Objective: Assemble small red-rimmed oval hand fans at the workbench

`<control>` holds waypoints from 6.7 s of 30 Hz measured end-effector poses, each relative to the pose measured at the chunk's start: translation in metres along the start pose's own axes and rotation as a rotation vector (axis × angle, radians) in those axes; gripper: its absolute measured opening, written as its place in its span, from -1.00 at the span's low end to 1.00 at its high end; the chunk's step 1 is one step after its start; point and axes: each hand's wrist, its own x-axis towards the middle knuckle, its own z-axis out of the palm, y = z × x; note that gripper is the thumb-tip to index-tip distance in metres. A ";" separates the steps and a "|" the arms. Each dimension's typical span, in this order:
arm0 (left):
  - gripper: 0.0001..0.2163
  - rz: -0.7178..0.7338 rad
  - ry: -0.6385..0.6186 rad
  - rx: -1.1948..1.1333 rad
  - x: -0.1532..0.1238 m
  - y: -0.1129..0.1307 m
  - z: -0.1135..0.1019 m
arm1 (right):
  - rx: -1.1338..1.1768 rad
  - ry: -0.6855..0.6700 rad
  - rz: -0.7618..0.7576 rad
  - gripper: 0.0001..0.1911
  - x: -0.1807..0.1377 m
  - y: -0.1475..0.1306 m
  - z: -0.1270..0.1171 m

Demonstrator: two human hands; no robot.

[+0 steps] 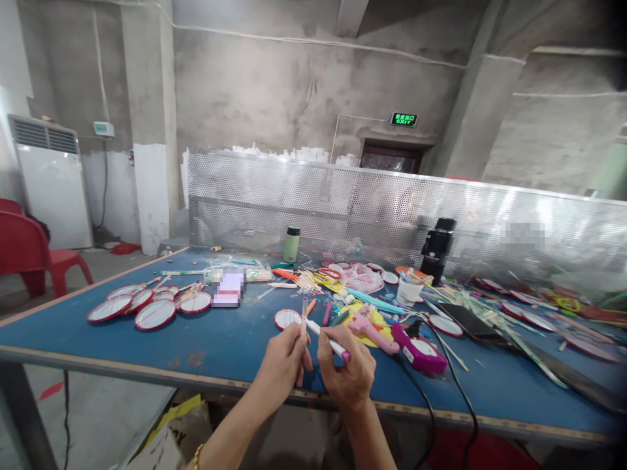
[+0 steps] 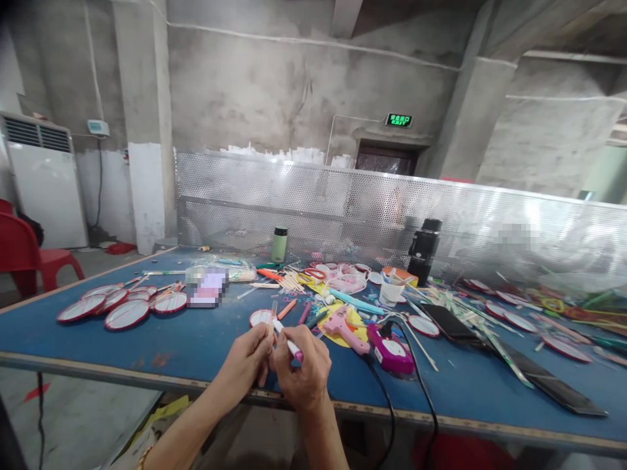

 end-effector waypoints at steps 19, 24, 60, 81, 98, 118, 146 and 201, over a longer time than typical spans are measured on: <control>-0.74 0.017 0.001 0.011 0.000 0.000 0.000 | 0.009 -0.022 0.000 -0.92 0.003 -0.001 0.001; -0.74 -0.001 -0.001 -0.008 0.001 0.000 0.000 | 0.004 -0.005 0.006 -0.92 0.003 -0.001 0.000; -0.73 -0.004 -0.001 -0.006 0.000 0.002 -0.001 | 0.027 -0.001 -0.001 -0.90 0.002 -0.002 -0.001; -0.75 -0.015 -0.004 -0.010 0.001 -0.002 -0.001 | -0.002 -0.033 0.012 -0.91 0.002 -0.003 -0.002; -0.73 0.006 -0.001 -0.024 0.000 -0.001 -0.001 | 0.002 -0.011 0.011 -0.92 0.003 -0.003 -0.001; -0.76 -0.011 0.001 0.001 0.001 -0.002 -0.001 | -0.007 -0.007 -0.003 -0.91 0.001 -0.004 -0.001; -0.75 0.006 0.007 -0.001 0.001 -0.002 -0.001 | 0.016 -0.006 -0.009 -0.90 0.001 -0.001 0.000; -0.74 -0.005 -0.009 -0.018 0.001 -0.002 -0.002 | 0.014 0.026 0.013 -0.90 0.001 0.000 0.001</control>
